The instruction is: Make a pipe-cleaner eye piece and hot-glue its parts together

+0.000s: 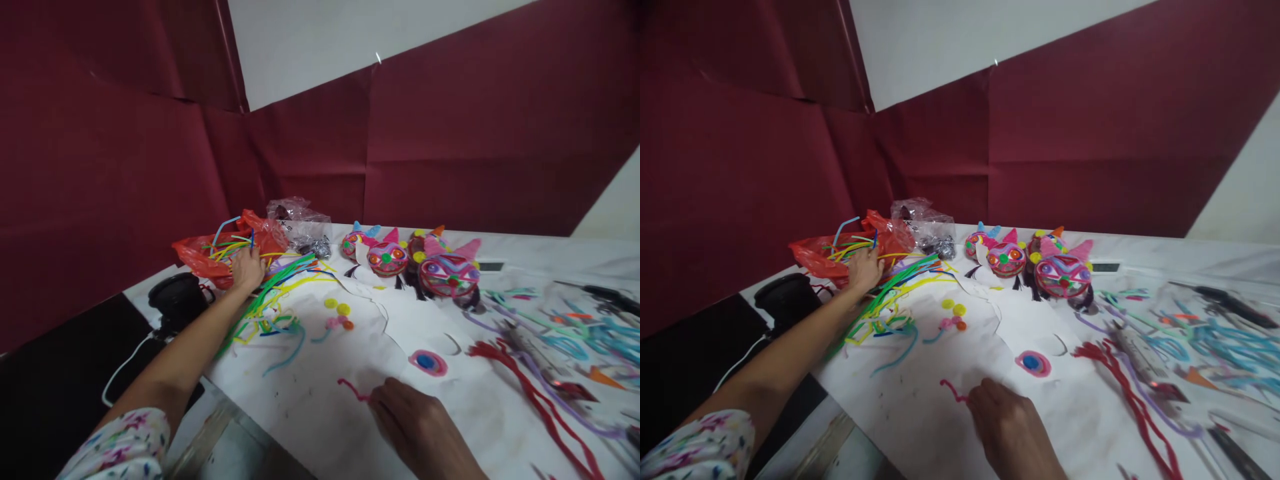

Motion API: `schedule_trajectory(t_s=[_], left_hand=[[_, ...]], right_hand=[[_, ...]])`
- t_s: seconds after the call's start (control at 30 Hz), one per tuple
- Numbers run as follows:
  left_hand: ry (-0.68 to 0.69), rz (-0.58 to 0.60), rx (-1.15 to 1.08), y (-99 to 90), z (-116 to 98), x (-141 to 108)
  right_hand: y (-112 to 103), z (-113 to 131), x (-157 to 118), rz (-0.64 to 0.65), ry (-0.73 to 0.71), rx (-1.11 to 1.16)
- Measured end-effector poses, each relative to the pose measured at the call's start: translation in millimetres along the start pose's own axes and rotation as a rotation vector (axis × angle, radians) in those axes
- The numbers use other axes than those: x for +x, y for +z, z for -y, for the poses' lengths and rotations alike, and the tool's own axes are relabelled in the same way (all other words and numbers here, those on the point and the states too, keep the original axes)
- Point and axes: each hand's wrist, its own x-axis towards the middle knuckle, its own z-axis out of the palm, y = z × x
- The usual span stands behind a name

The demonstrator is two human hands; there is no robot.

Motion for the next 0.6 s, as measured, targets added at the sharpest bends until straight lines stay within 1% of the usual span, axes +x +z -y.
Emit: schedule_trajectory(t_s=[0.07, 0.13, 0.23, 0.37, 0.4, 0.47, 0.53, 0.6], left_hand=[[-0.083, 0.017, 0.036, -2.1, 4.3, 1.6], [-0.12, 0.078, 0.056, 0.9, 8.5, 2.1], [-0.126, 0.15, 0.08, 4.6, 13.3, 3.5], [-0.137, 0.21, 0.112, -5.4, 14.6, 9.5], [-0.153, 0.218, 0.126, -8.8, 14.0, 12.2], [-0.18, 0.207, 0.161, -13.2, 12.2, 18.8], [-0.194, 0.204, 0.19, -13.9, 9.6, 24.8], [-0.189, 0.207, 0.2, -12.0, 6.6, 28.0]], right_hand=[[1.4, -1.0, -1.1, -0.023, -0.004, 0.004], [-0.7, -1.4, 0.3, -0.01, -0.012, 0.007], [-9.2, 1.6, 5.6, 0.048, -0.039, -0.004], [-23.5, 13.0, 14.7, 0.101, -0.033, -0.057], [-26.3, 15.7, 16.9, 0.128, -0.029, -0.074], [-30.3, 19.1, 21.1, 0.223, -0.006, -0.102], [-32.4, 20.2, 24.4, 0.305, 0.028, -0.128], [-33.3, 20.1, 26.5, 0.34, 0.048, -0.146]])
